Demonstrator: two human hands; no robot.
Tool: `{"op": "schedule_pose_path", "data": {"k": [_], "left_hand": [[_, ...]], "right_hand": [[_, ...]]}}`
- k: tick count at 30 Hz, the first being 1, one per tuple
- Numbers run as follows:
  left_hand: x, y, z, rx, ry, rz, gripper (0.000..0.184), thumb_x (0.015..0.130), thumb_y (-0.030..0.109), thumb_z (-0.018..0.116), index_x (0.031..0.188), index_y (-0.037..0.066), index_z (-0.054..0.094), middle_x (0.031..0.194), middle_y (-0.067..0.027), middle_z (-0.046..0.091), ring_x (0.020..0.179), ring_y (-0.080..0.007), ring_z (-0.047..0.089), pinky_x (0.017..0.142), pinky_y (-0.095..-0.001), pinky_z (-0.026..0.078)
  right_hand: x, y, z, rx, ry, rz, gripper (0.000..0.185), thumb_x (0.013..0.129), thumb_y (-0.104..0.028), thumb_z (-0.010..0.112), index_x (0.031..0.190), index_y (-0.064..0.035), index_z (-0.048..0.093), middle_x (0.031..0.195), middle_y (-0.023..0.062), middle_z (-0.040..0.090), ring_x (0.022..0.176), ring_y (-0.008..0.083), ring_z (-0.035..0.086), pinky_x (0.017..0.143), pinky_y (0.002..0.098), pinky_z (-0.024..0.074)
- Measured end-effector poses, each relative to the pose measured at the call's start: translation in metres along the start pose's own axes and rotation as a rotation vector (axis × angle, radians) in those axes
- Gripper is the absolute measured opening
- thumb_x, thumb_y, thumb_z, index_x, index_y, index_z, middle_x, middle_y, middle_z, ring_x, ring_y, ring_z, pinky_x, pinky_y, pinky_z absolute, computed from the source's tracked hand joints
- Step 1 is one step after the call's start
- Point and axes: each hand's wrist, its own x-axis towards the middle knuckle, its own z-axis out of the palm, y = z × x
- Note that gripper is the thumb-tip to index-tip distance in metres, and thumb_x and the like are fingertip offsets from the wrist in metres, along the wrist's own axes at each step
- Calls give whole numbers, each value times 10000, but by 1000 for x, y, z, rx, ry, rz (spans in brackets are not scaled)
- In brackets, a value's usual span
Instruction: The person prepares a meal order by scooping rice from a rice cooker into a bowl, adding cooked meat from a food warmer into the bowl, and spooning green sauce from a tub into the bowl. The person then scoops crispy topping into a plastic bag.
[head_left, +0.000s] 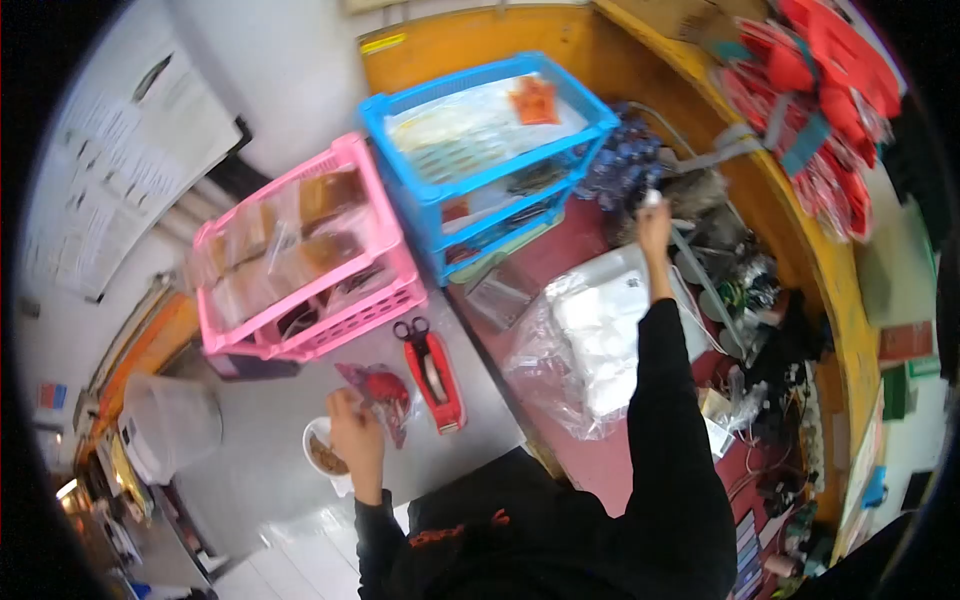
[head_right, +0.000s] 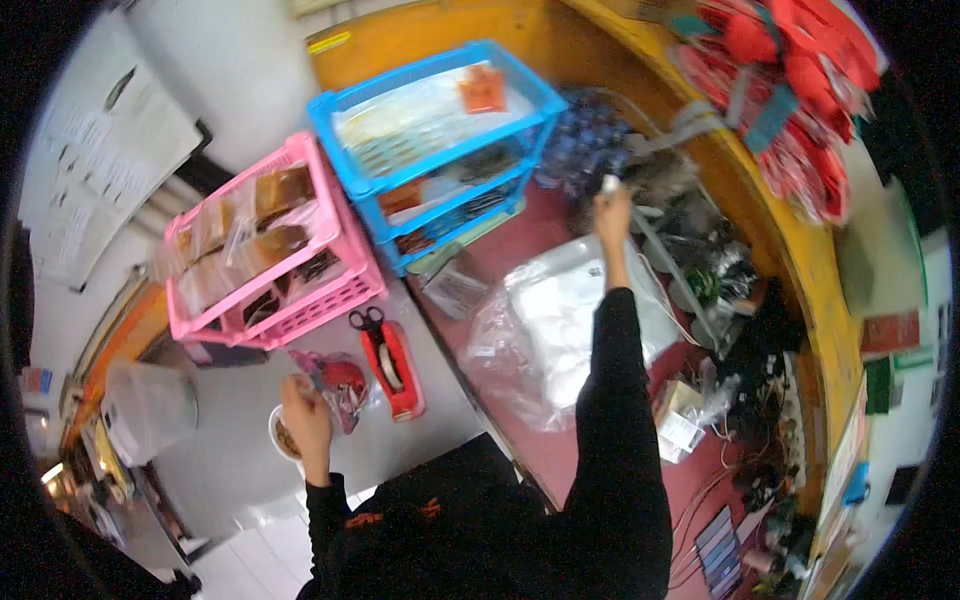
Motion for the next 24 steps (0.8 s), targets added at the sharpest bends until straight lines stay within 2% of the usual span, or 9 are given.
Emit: {"op": "schedule_pose_path", "data": {"k": [2,3,7,11,13,16,17,22,24], "left_hand": [[-2,-17,10,65,165,182,206,668,-38,498,860,39,493,998,-159,473,744,-342,519,604,-365,416],[-3,-5,1,69,82,18,188,682,-28,504,850,56,521,1008,-155,474,716,-322,532,606,-370,424],[-8,-5,-6,131,23,32,258,719,60,529,953,155,585,1073,-117,452,644,-302,565,546,-385,448],[-8,-11,-7,40,-54,21,389,671,-20,503,1021,140,557,1120,-125,416,712,-319,562,585,-392,462],[-8,-16,-6,-77,-42,9,429,660,-55,499,1049,122,534,1100,-120,424,659,-279,537,571,-356,441],[-8,-17,-9,-270,-18,-2,513,644,-84,511,1124,91,458,1076,-117,432,611,-221,506,552,-312,421],[-8,-19,-13,-337,-13,2,567,640,-78,527,1171,79,406,1072,-118,431,616,-205,500,548,-304,422],[-26,-56,-13,-701,-105,-30,793,609,-54,620,1276,77,211,1136,-77,379,697,-145,476,467,-178,411],[-34,-71,-14,-683,-170,-154,809,605,-5,657,1275,57,208,1164,-117,366,839,-196,465,558,-226,427]], "right_hand": [[8,11,-11,18,57,43,332,778,-135,525,1066,15,460,1025,216,509,932,335,508,816,389,394],[5,-11,-37,12,146,41,294,795,-116,504,1055,18,473,956,193,545,857,304,532,759,371,418],[-19,-78,-119,193,466,-97,235,835,-185,510,950,17,543,836,101,570,674,158,495,598,302,407],[-92,-228,-162,1063,298,-21,305,817,-229,520,977,30,494,916,115,539,690,156,499,575,247,415],[-136,-283,-159,1200,-12,-119,331,802,-248,531,966,30,462,929,155,519,719,181,510,606,250,437],[-195,-344,-136,1236,-571,-254,264,812,-219,524,948,-3,455,934,157,516,705,173,523,541,208,442],[-214,-361,-135,1283,-773,-112,191,813,-134,510,947,-5,462,905,148,535,666,162,527,546,215,436],[-249,-398,-94,932,-900,-525,145,786,-51,511,914,14,530,851,107,557,674,118,538,572,232,425],[-255,-403,-85,878,-870,-625,168,765,-54,537,925,-6,514,864,106,553,713,207,572,630,278,439]]}}
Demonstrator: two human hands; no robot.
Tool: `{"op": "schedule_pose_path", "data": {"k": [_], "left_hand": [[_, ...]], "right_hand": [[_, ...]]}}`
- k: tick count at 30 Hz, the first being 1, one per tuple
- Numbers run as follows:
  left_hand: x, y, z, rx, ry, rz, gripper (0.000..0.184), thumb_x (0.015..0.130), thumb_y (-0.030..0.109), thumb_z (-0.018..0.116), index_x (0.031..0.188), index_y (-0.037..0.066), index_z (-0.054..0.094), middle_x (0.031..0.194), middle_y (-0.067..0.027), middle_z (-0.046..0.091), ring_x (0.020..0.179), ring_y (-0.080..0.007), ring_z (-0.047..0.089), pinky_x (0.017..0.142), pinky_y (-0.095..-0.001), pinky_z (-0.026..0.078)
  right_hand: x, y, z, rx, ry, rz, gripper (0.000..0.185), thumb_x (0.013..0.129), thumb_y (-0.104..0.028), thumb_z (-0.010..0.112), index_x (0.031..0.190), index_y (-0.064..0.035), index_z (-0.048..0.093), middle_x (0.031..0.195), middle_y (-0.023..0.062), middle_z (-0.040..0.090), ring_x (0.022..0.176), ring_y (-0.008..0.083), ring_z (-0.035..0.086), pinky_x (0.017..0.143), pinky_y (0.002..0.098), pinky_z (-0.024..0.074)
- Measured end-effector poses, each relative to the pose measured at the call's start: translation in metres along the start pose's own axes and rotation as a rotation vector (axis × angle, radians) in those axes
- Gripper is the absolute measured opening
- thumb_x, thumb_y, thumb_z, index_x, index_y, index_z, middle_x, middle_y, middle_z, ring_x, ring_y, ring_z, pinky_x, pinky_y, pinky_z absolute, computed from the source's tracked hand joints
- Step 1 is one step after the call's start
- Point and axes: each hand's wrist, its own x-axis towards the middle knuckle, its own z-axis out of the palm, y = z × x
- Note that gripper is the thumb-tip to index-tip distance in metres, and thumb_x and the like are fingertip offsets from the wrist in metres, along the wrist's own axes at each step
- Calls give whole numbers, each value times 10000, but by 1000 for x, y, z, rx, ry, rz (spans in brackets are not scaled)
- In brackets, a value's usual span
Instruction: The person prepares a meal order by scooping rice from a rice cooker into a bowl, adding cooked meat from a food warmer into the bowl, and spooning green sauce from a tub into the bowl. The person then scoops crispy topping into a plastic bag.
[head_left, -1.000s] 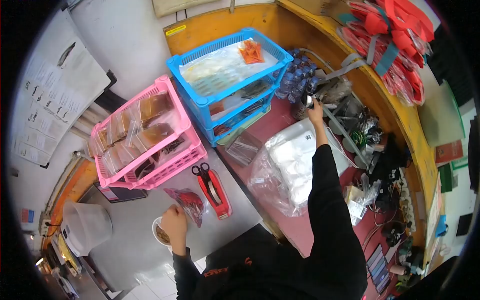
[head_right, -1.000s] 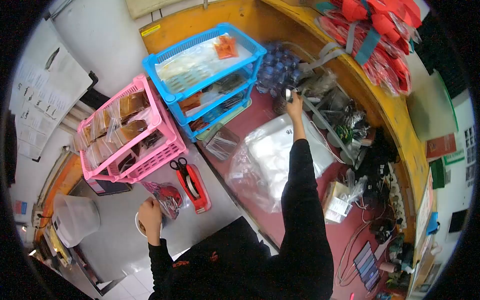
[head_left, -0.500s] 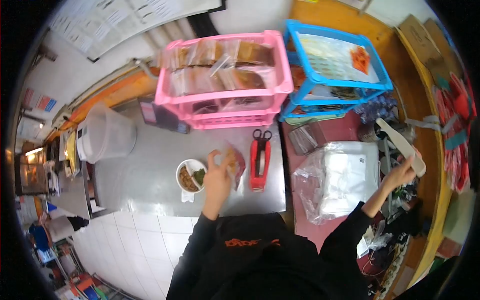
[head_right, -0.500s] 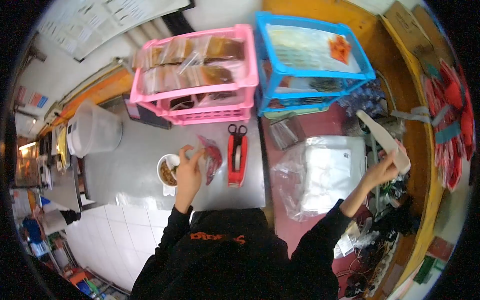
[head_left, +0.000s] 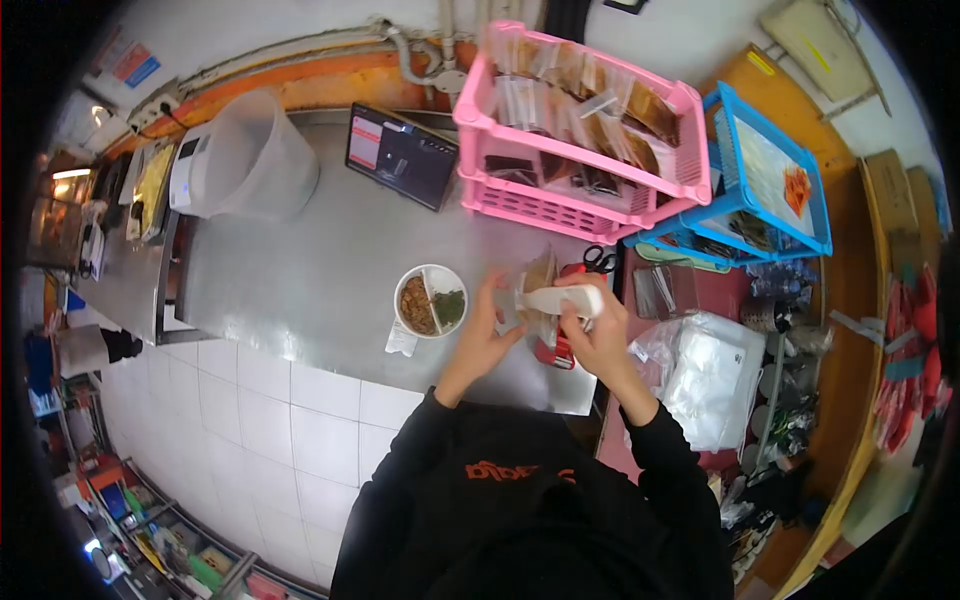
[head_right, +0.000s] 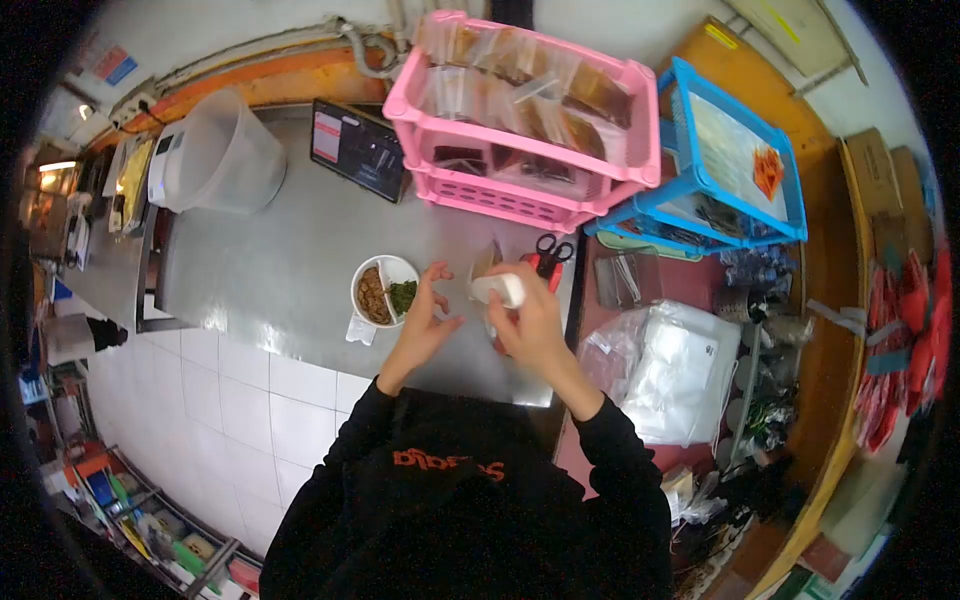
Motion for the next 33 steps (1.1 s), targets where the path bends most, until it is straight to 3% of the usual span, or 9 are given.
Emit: {"op": "schedule_pose_path", "data": {"k": [1,2,4,7,9,11,18,20,33], "left_hand": [[-2,-7,-4,15,-32,-132,833,600,44,693,1275,37,205,1192,-157,352,981,-248,455,650,-274,444],[-4,-20,-4,4,-14,-138,833,600,44,693,1275,37,205,1192,-157,352,981,-248,455,650,-274,444],[-7,-46,0,157,-20,11,903,541,59,734,1273,41,206,1234,-177,301,1102,-301,373,801,-342,425],[-5,-43,8,169,-17,68,983,485,84,767,1281,49,192,1257,-191,266,1156,-364,299,922,-408,340],[-1,-48,15,212,4,85,1022,463,101,780,1289,59,180,1259,-191,264,1153,-375,295,931,-423,320],[4,-60,25,257,28,102,1061,441,118,792,1298,69,168,1260,-191,263,1150,-387,292,940,-438,299],[20,-90,50,316,65,2,1169,385,157,817,1327,137,124,1313,-153,231,1163,-377,279,912,-501,297],[22,-96,55,314,87,-5,1176,382,160,818,1328,141,120,1318,-145,230,1165,-376,278,911,-506,297],[20,-102,59,266,126,14,1158,381,153,812,1321,141,137,1310,-138,245,1174,-365,277,913,-505,290]], "right_hand": [[-4,-6,-3,71,6,130,171,765,-61,534,920,9,513,854,116,557,734,205,566,652,282,440],[-2,-11,-8,97,85,20,164,772,-66,526,914,17,512,856,122,558,746,203,561,660,288,439],[4,-30,-23,135,202,-94,153,781,-64,508,901,30,510,862,132,557,772,199,552,676,296,437],[5,-50,-44,132,216,-22,166,804,-92,493,915,31,498,884,131,546,792,174,523,689,282,421],[5,-52,-44,118,193,53,188,824,-127,488,933,26,487,902,125,537,799,151,500,694,264,406],[6,-49,-39,22,177,14,134,781,-42,489,886,39,508,854,131,553,733,173,540,648,260,430],[6,-47,-31,-86,182,5,108,773,-29,491,848,45,509,845,132,552,713,179,539,611,261,423],[8,-46,-35,-39,281,-126,108,762,-19,498,847,48,506,844,138,549,716,188,536,618,273,422],[9,-53,-38,5,279,-65,161,791,-69,491,892,55,502,873,142,546,782,188,524,706,280,413]]}}
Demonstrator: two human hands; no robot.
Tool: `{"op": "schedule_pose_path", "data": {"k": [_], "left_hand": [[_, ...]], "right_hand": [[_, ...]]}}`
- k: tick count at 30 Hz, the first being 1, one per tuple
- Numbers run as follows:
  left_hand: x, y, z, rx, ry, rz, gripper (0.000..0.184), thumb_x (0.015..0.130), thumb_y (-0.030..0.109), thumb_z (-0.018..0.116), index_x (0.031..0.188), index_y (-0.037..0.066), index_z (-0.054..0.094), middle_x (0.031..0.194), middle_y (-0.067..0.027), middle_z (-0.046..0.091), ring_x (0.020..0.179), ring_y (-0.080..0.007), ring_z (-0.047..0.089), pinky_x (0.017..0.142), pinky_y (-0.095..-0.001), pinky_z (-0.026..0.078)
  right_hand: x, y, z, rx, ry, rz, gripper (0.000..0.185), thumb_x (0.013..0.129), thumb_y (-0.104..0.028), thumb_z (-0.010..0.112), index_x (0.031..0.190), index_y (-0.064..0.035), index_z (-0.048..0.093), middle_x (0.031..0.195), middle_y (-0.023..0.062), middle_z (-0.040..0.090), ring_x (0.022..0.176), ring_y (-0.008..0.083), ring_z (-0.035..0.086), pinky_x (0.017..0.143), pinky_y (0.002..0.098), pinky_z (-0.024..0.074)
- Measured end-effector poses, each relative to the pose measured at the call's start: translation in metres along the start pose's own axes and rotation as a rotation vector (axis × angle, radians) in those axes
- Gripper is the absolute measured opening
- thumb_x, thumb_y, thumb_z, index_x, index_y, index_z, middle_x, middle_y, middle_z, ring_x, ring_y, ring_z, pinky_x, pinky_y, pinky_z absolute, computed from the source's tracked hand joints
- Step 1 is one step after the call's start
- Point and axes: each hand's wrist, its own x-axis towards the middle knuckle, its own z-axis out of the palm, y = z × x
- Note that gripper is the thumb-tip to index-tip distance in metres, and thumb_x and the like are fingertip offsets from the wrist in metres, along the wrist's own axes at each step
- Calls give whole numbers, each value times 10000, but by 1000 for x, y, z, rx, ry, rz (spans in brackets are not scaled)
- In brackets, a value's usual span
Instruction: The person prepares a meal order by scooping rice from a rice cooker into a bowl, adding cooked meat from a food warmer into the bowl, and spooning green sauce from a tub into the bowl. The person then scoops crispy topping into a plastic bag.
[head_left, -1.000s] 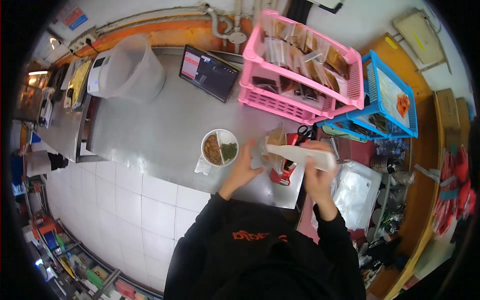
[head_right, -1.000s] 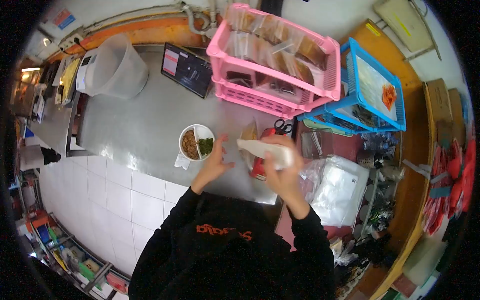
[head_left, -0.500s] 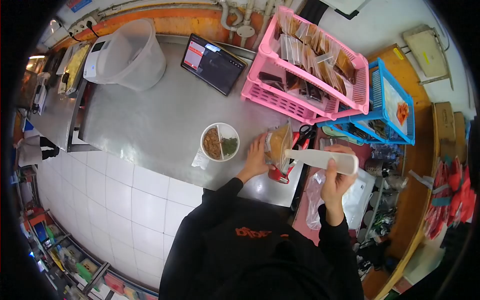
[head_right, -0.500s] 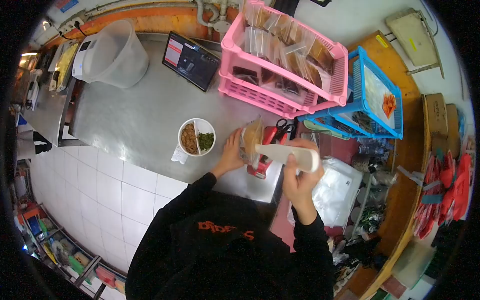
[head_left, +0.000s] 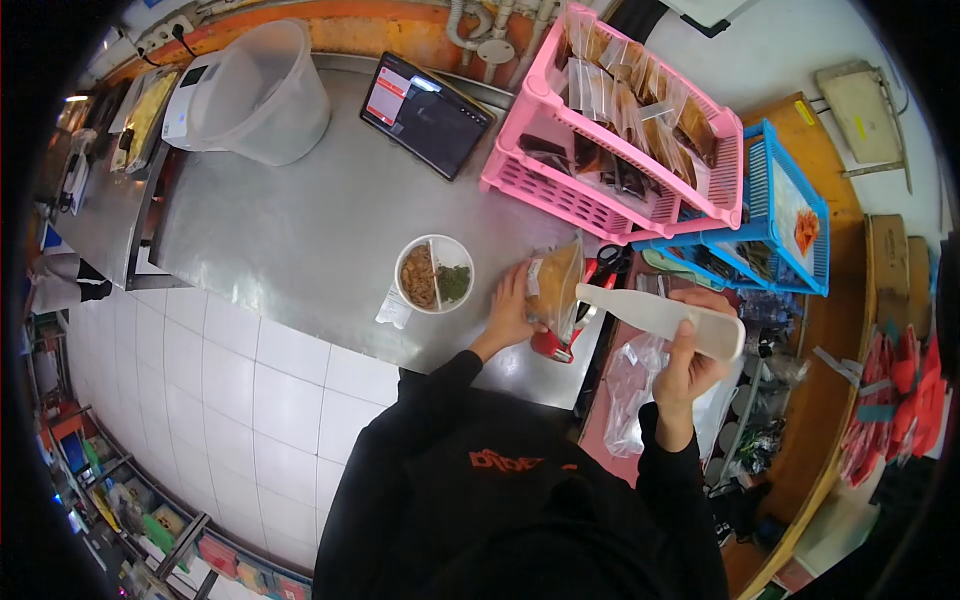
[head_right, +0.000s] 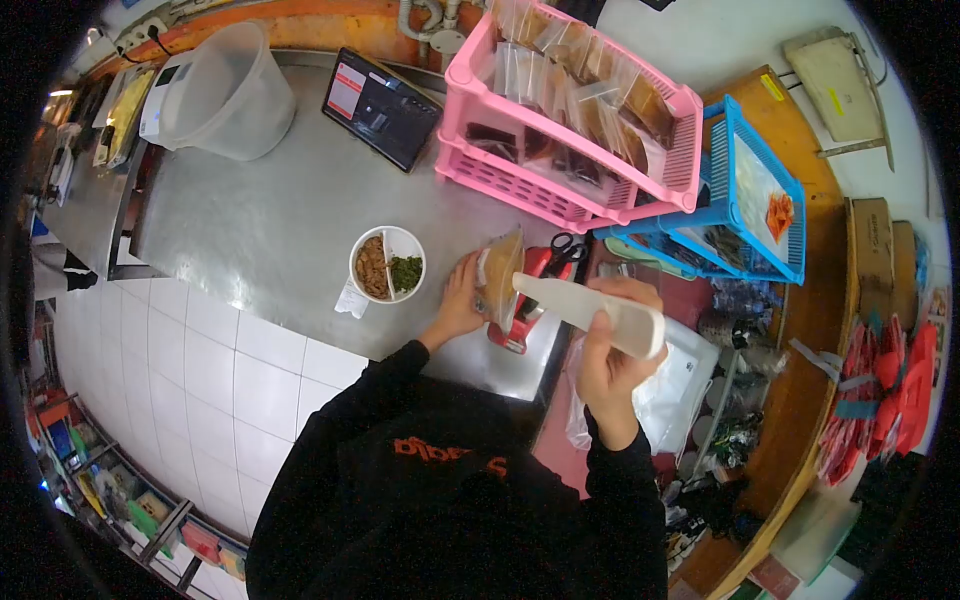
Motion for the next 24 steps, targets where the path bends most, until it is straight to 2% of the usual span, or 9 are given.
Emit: {"op": "schedule_pose_path", "data": {"k": [6,9,10,14,18,24], "left_hand": [[-1,0,-2,-6,-5,-2,1150,399,158,808,1327,140,128,1313,-139,241,1172,-369,280,915,-505,287],[-2,1,-3,-5,-16,-16,1154,402,161,808,1329,133,122,1317,-140,239,1174,-369,278,916,-504,286],[-2,1,-3,-11,-16,-24,1157,402,164,809,1330,129,119,1321,-141,235,1175,-369,277,916,-504,285],[-4,1,-4,-9,-5,-61,1158,403,168,809,1331,124,118,1332,-142,223,1175,-368,275,918,-504,282],[-6,-1,-3,14,-8,-81,1152,412,180,805,1332,121,113,1339,-138,215,1178,-364,271,920,-501,275],[-2,-3,9,18,32,-54,1073,475,190,753,1328,102,108,1324,-142,233,1157,-371,281,920,-496,264]], "right_hand": [[1,18,12,-50,-22,110,106,768,-31,498,843,41,519,816,126,558,703,176,539,645,269,426],[-4,42,28,-238,-189,-24,129,749,-26,522,873,7,529,792,104,561,640,182,564,589,268,448],[-11,50,35,-210,-249,87,140,745,-29,529,881,9,528,799,117,562,643,200,574,590,276,455],[-30,93,53,-191,-360,-39,201,738,-38,556,931,4,522,852,143,574,695,262,583,637,313,462],[-32,104,51,-178,-505,-153,295,699,-26,584,985,-6,515,890,160,579,769,315,570,689,353,458],[-23,100,42,-148,-725,-82,289,699,-38,587,980,-12,524,915,156,580,792,315,568,702,347,454]]}}
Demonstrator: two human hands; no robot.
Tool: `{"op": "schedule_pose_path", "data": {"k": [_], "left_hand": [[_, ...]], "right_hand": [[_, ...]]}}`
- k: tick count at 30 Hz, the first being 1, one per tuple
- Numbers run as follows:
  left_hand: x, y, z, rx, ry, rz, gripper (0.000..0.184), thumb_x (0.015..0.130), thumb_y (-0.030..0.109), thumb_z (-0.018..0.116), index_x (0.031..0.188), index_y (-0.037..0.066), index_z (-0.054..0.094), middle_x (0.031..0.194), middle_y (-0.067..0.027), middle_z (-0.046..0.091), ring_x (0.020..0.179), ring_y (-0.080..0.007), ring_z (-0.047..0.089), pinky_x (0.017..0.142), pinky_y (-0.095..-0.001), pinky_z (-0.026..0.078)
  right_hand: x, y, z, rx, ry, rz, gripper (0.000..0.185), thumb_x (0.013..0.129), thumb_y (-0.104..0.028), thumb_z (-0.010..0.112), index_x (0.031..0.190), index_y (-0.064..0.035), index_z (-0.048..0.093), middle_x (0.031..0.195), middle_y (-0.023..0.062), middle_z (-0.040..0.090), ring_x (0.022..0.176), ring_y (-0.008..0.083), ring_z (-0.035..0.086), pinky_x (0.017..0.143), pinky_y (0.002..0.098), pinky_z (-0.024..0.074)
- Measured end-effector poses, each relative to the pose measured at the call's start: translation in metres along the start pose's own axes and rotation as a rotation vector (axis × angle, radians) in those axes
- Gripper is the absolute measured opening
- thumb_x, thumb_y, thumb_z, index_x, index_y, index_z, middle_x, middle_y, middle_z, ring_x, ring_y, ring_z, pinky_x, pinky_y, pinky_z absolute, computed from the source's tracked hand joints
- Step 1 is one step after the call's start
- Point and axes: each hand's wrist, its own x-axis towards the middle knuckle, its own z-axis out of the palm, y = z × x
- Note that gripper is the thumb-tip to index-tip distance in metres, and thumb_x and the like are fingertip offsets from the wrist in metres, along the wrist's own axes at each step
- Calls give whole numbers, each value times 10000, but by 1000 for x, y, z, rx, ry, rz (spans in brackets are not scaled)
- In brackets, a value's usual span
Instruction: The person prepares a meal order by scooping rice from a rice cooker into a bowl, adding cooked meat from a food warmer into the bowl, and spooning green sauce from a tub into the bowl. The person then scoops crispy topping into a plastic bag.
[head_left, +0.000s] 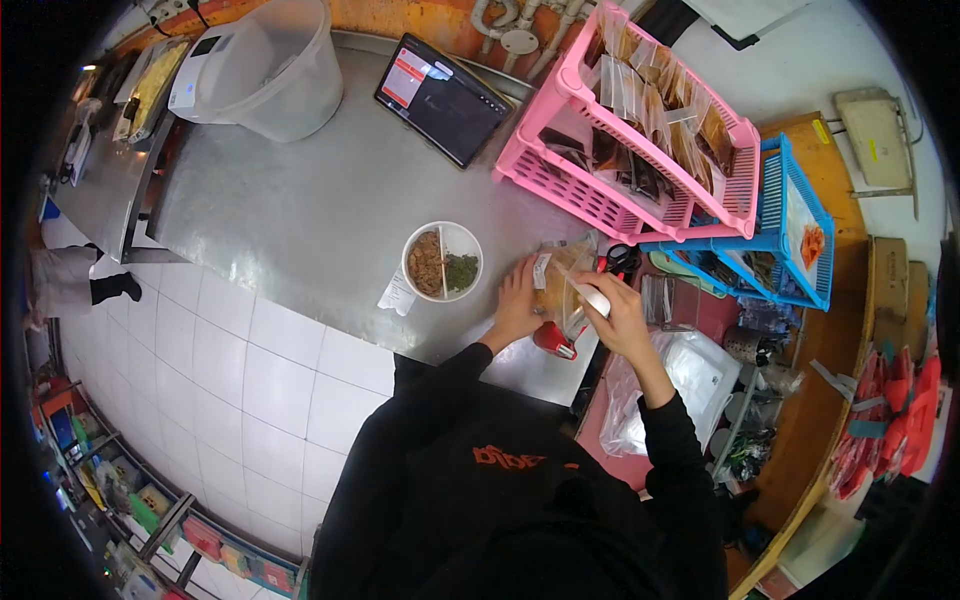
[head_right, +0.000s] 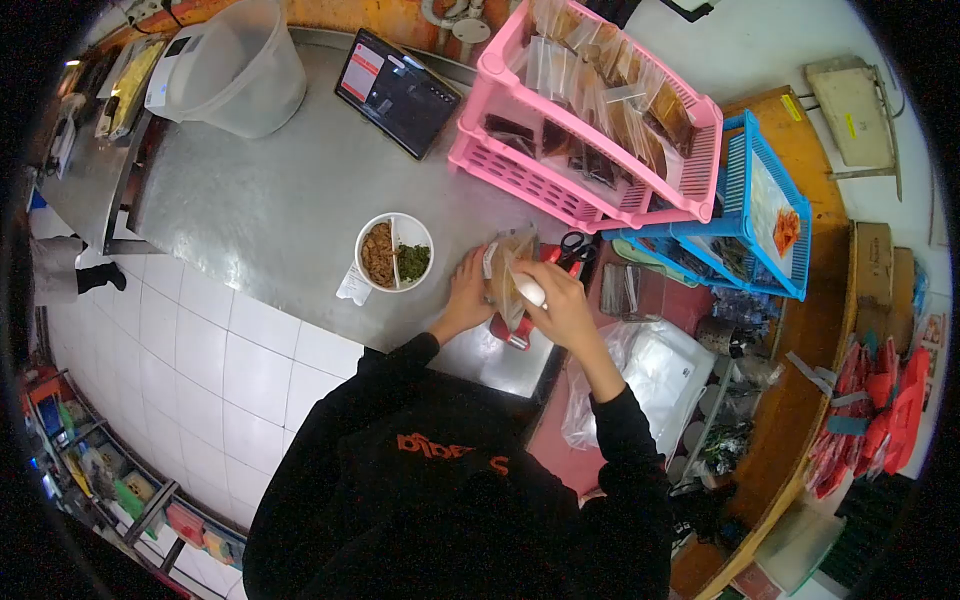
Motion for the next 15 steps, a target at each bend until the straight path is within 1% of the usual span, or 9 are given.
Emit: {"op": "schedule_pose_path", "data": {"k": [1,2,3,7,10,12,13,14,15], "left_hand": [[0,1,1,-7,-7,-14,1031,504,179,726,1325,95,108,1318,-144,239,1147,-375,285,919,-497,260],[0,0,4,-9,-5,-15,1031,504,179,726,1325,95,108,1318,-144,239,1147,-375,285,919,-497,260],[0,-2,8,10,15,-8,996,523,157,696,1324,91,108,1314,-148,242,1140,-379,287,918,-501,257],[-3,-2,12,14,48,-20,925,553,102,620,1323,81,109,1305,-159,249,1135,-378,289,916,-508,247],[-4,1,12,-2,74,-11,923,556,111,622,1323,83,109,1304,-165,250,1138,-372,289,919,-504,243],[-4,2,11,8,61,-24,925,562,126,631,1324,86,109,1302,-164,253,1138,-370,290,920,-501,242],[-4,2,11,17,50,-39,926,567,141,640,1324,89,109,1301,-164,256,1139,-367,291,921,-498,241],[-4,2,12,17,51,-38,926,567,141,640,1324,89,109,1301,-164,256,1139,-367,291,921,-498,241],[-3,2,12,17,58,-45,932,575,213,666,1322,89,122,1301,-167,257,1158,-367,276,926,-502,239]], "right_hand": [[-2,0,-1,-1,-2,-1,289,699,-38,587,980,-12,524,915,156,580,792,315,568,702,347,454],[-4,-1,-2,60,-23,71,272,709,-46,586,972,-7,527,907,155,582,800,316,569,704,346,452],[-6,-2,-2,122,-44,143,257,719,-55,586,964,-2,529,899,153,583,809,317,569,705,345,451],[-7,-7,-3,109,-54,91,235,737,-72,582,955,4,533,889,155,586,822,311,573,709,346,450],[-5,-4,-6,103,-84,27,241,739,-75,579,962,4,532,887,151,589,817,317,571,713,345,450],[-6,-1,-11,145,-145,95,230,749,-77,576,962,0,536,911,131,600,821,257,589,718,309,451],[-8,3,-12,145,-144,95,230,749,-77,576,962,0,536,911,131,600,821,257,589,718,309,451],[-12,9,-12,280,-84,196,214,759,-66,567,960,1,538,927,121,604,828,215,586,719,289,448],[-14,14,-12,415,-22,294,199,770,-56,559,959,3,539,943,110,609,836,174,583,719,269,445]]}}
